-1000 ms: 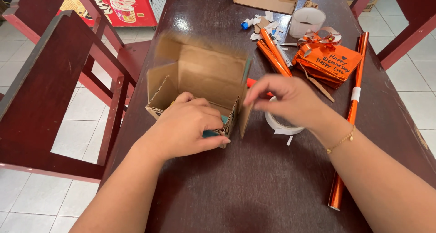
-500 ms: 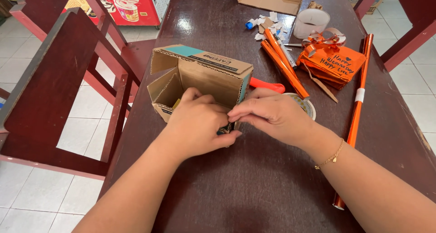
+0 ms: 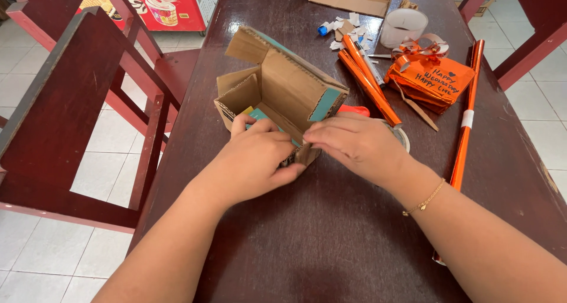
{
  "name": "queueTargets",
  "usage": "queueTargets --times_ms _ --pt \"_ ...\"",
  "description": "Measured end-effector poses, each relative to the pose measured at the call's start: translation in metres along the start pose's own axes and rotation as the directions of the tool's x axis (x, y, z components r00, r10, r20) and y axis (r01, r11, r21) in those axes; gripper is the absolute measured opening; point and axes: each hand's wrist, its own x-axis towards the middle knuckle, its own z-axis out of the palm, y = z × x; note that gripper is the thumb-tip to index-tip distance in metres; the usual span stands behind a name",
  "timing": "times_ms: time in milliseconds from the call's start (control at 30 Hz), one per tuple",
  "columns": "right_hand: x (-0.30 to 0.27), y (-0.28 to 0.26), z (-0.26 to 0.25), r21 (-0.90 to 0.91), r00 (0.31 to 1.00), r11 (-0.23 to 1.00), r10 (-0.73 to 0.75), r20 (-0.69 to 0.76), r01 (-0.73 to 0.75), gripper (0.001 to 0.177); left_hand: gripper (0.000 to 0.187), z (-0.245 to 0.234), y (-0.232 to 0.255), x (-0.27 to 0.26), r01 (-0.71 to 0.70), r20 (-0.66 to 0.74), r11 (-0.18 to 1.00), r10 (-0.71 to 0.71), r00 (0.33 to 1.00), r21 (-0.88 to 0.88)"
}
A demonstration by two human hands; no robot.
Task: The person assembles a small cardboard box by folding flaps and securing them with tape. They use a utility knife to trim excess tape and scissors to cut tape strips, then apply tape to seal the box edges.
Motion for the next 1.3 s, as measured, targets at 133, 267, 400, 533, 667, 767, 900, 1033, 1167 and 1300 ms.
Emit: queueTargets --times_ms 133,267,400,533,667,767,900,1033,1167,1300 --pt "0.002 -0.01 0.006 -0.046 0.999 0.999 -0.027 -0.03 0.026 0.016 0.039 0.0 0.003 0.001 -0.046 -0.077 0.998 0.043 0.996 -0.037" --pt "0.004 -0.018 0.01 -0.093 0.999 0.995 0.015 -0.043 -0.019 0.018 0.024 0.002 0.006 0.003 0.051 -0.02 0.998 -0.052 0.998 -0.029" --pt "0.004 -0.019 0.011 -0.06 0.999 0.997 0.038 -0.022 -0.04 0.021 0.025 0.002 0.006 0.004 0.094 0.014 0.995 -0.093 0.996 -0.044" --pt "0.005 -0.018 0.007 -0.013 0.999 0.999 0.034 -0.004 -0.034 0.022 0.026 0.001 0.0 0.003 0.073 0.055 0.997 -0.071 0.996 -0.034" --pt "0.003 -0.009 -0.013 0.105 1.0 0.994 0.017 -0.013 -0.016 0.034 0.039 -0.002 -0.009 -0.001 -0.077 -0.049 0.995 0.074 0.996 -0.061" --pt "-0.001 0.001 -0.031 0.092 0.997 0.993 0.08 -0.02 -0.078 0.029 0.029 -0.005 -0.015 -0.002 -0.055 -0.011 0.997 0.055 0.998 -0.06" --pt "0.0 0.013 -0.044 0.12 0.958 0.952 0.273 0.084 -0.281 0.019 0.021 -0.008 -0.014 -0.001 0.048 0.083 0.998 -0.046 0.996 -0.033" --pt "0.005 0.021 -0.052 0.078 0.972 0.974 0.202 0.116 -0.212 0.029 0.023 -0.007 -0.008 0.0 0.129 0.102 0.989 -0.135 0.986 0.067" --pt "0.007 0.018 -0.047 0.143 0.807 0.812 0.511 0.296 -0.566 0.034 0.03 -0.004 -0.003 0.001 0.139 0.021 0.983 -0.142 0.99 0.118" --pt "0.006 0.016 -0.034 -0.088 0.483 0.56 0.775 0.408 -0.824 0.028 0.042 0.004 0.01 0.006 0.164 -0.014 0.968 -0.164 0.986 0.189"
